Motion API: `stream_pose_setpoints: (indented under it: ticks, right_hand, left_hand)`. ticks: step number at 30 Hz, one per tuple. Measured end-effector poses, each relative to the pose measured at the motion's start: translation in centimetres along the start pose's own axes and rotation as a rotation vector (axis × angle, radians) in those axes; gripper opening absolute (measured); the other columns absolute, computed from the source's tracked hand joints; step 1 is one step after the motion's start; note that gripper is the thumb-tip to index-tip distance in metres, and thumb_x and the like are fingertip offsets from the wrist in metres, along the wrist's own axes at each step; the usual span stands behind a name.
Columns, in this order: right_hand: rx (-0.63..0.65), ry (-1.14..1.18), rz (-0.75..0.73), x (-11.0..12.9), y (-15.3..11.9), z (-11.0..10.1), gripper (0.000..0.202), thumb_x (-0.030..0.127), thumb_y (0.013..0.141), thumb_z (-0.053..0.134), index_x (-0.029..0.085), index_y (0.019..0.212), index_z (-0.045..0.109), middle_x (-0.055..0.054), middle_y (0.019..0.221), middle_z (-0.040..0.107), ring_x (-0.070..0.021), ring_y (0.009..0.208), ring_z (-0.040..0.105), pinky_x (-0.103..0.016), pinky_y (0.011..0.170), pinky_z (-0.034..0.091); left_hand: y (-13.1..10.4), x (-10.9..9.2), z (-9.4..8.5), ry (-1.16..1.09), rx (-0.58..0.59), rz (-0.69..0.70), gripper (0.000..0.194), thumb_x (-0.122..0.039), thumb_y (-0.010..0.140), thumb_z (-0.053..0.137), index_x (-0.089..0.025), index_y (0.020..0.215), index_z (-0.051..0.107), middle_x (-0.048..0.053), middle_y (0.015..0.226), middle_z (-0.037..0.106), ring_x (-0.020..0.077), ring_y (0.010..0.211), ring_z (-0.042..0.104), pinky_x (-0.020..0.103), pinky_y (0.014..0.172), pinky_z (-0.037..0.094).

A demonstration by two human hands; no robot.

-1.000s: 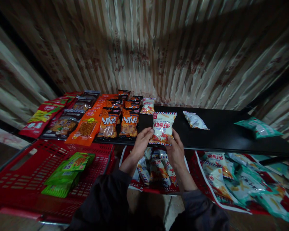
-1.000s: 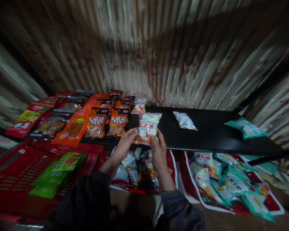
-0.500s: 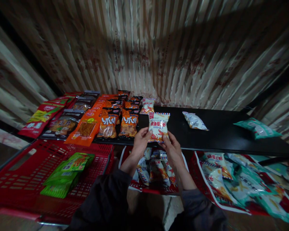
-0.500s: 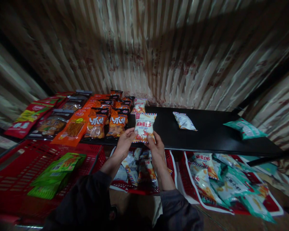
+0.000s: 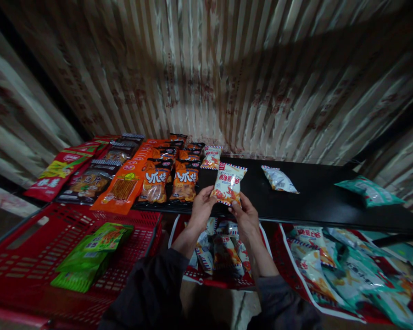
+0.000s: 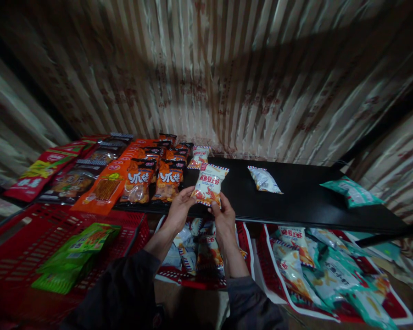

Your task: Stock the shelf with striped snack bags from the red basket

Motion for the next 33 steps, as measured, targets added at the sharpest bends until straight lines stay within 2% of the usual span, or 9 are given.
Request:
stream_pose_setpoints:
  ticks: [6, 11, 17, 21, 25, 29, 33]
  right_hand:
    - [-0.037, -0.055, 0.016, -0.4, 1.3, -0.4, 0.063, 0.039, 0.058, 0.076, 0.019, 0.116, 0.062, -0.005, 0.097, 0.073, -0.0164, 0.075, 0.065, -0.025, 0.057, 0.051]
    - [-0.063, -0.087, -0.036, 0.8, 2.7, -0.2, 0.063, 0.038, 0.056, 0.077, 0.019, 0.113, 0.059, -0.002, 0.088, 0.072, -0.014, 0.066, 0.062, -0.023, 0.053, 0.048]
    - [-0.05, -0.109, -0.098, 1.9, 4.8, 1.3, 0.052, 0.038, 0.057, 0.076, 0.02, 0.101, 0.057, -0.001, 0.085, 0.07, -0.0131, 0.065, 0.062, -0.022, 0.052, 0.047]
    - [-0.027, -0.121, -0.115, 1.4, 6.6, 2.8, 0.048, 0.039, 0.058, 0.074, 0.021, 0.099, 0.057, -0.001, 0.086, 0.069, -0.0132, 0.066, 0.061, -0.024, 0.054, 0.048]
    - [-0.036, -0.098, -0.089, 0.3, 8.0, 3.8, 0.048, 0.036, 0.055, 0.074, 0.02, 0.097, 0.057, 0.0, 0.083, 0.069, -0.0129, 0.062, 0.06, -0.025, 0.055, 0.049]
    - [-0.031, -0.088, -0.063, -0.3, 8.8, 4.4, 0.049, 0.035, 0.053, 0.074, 0.02, 0.097, 0.057, 0.001, 0.082, 0.069, -0.0119, 0.06, 0.06, -0.025, 0.054, 0.048]
    - [-0.032, -0.097, -0.052, -0.5, 9.3, 4.7, 0.049, 0.034, 0.054, 0.074, 0.02, 0.098, 0.058, 0.002, 0.08, 0.068, -0.01, 0.057, 0.058, -0.024, 0.055, 0.049]
  left_hand:
    - [0.7, 0.2, -0.3, 0.034, -0.067, 0.054, 0.029, -0.007, 0.068, 0.064, -0.017, 0.096, 0.067, 0.004, 0.098, 0.073, 0.0171, 0.093, 0.067, 0.036, 0.095, 0.048]
    - [2.0, 1.1, 0.0, 0.075, -0.116, 0.105, 0.03, -0.005, 0.07, 0.062, -0.017, 0.097, 0.066, 0.005, 0.096, 0.072, 0.0172, 0.092, 0.066, 0.037, 0.094, 0.049]
    - [4.1, 0.4, -0.3, 0.179, -0.181, 0.247, 0.044, -0.009, 0.072, 0.065, -0.02, 0.114, 0.062, 0.008, 0.11, 0.066, 0.0197, 0.104, 0.063, 0.039, 0.099, 0.046]
    - [4.7, -0.9, -0.1, 0.297, -0.151, 0.318, 0.048, -0.011, 0.073, 0.063, -0.024, 0.12, 0.061, 0.01, 0.129, 0.057, 0.0248, 0.123, 0.053, 0.042, 0.106, 0.042]
    - [4.7, -1.4, 0.5, 0.414, -0.093, 0.372, 0.052, -0.01, 0.073, 0.061, -0.022, 0.123, 0.061, 0.01, 0.15, 0.04, 0.0295, 0.137, 0.04, 0.042, 0.112, 0.036]
    - [5.1, -1.3, 1.1, 0.551, -0.042, 0.4, 0.056, -0.008, 0.075, 0.054, -0.019, 0.13, 0.057, 0.011, 0.153, 0.036, 0.0291, 0.142, 0.032, 0.045, 0.118, 0.027]
    - [5.0, -1.3, 1.6, 0.634, 0.008, 0.479, 0.063, -0.006, 0.075, 0.05, -0.02, 0.136, 0.051, 0.008, 0.155, 0.033, 0.0257, 0.147, 0.019, 0.046, 0.121, 0.017]
Point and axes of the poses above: each hand's wrist, its own y-axis towards the middle knuckle, its own z-axis out of the palm, x = y × z, the point moved 10 cm from there along y, towards the middle knuckle
